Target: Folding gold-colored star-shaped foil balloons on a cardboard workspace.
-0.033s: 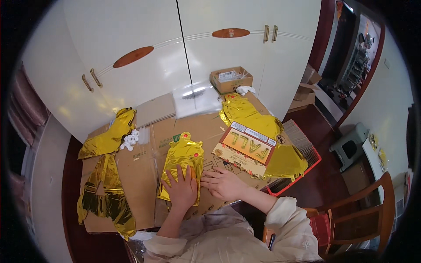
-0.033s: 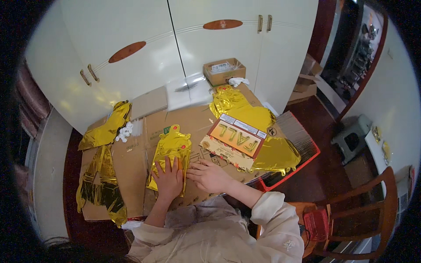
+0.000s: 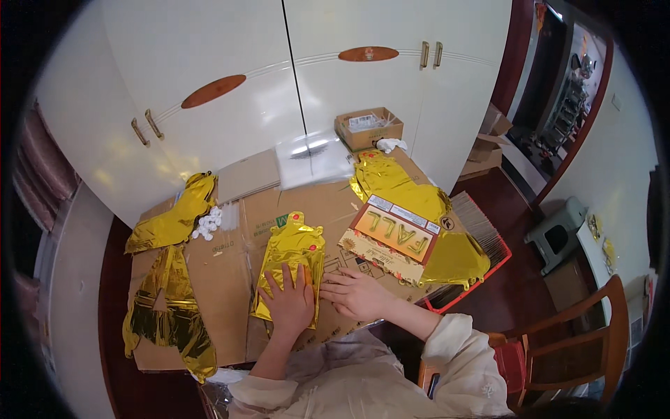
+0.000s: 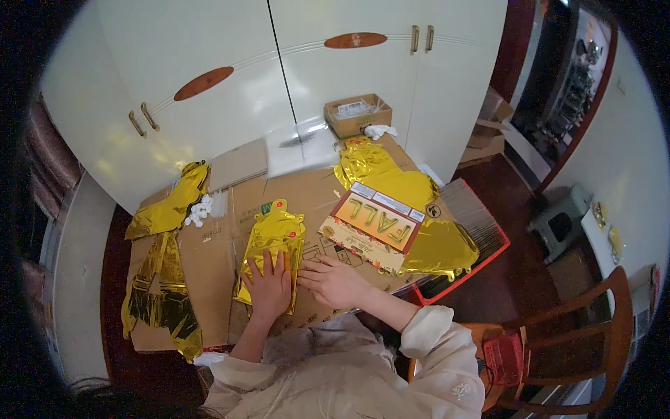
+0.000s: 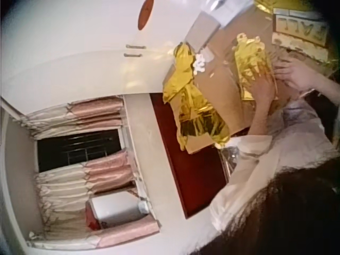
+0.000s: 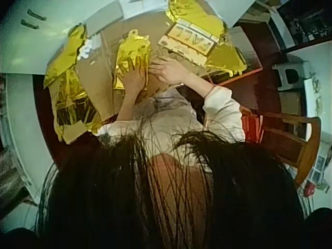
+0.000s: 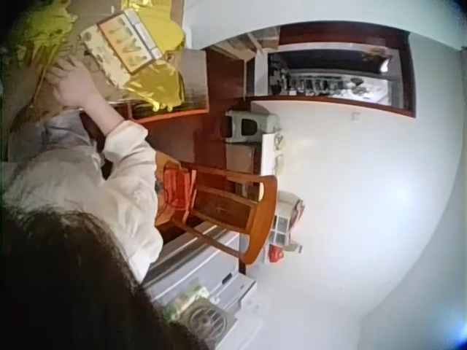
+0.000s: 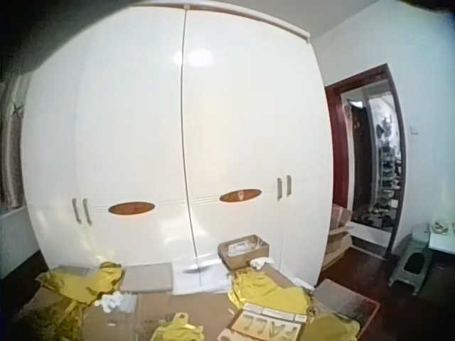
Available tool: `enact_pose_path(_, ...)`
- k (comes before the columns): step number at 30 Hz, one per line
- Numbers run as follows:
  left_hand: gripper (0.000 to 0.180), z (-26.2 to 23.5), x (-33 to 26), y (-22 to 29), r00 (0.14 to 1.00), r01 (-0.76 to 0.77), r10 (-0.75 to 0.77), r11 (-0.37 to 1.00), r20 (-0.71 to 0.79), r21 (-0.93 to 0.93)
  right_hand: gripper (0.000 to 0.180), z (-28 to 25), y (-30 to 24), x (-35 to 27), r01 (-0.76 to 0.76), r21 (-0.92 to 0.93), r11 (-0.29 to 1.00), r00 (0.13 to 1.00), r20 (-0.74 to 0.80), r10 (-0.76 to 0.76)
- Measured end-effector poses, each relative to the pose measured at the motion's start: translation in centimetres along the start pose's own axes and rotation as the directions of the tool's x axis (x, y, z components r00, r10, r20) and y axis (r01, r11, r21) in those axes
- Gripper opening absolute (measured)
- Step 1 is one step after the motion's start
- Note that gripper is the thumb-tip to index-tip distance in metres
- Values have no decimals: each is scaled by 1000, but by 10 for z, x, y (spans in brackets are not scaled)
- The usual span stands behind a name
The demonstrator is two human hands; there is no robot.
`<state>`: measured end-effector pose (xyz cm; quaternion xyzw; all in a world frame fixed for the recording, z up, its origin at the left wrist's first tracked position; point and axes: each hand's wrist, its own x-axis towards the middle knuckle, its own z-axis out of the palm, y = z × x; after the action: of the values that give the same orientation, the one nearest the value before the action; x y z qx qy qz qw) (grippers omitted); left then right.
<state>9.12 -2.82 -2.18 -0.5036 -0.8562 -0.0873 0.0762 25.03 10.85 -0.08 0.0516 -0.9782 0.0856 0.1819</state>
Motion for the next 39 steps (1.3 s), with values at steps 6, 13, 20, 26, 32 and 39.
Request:
enact_pose_path(6,55,4,-1,-3,1000,7,-7,1000,-18,2,41,4,1,3,104,64,992,993,57,-108)
enact_pose_path(13,54,4,-2,-1,998,-10,10,1000,-64,6,38,-1,0,2,95,61,994,995,26,-97)
enact_pose_path(20,54,2,-2,-1,999,1,-1,1000,-52,-1,38,-6,-4,1,78,63,995,994,70,-82)
enact_pose_path(26,56,1,1,0,1000,25,-25,999,-9,-42,48,4,4,7,12,22,1000,998,56,-13)
enact_pose_path(32,56,1,0,-1,1000,25,-25,999,5,-23,45,15,16,19,30,49,998,991,126,-36)
enact_pose_path(39,57,0,-1,1,1000,-2,2,1000,-30,-17,41,8,16,16,-15,42,999,982,189,7)
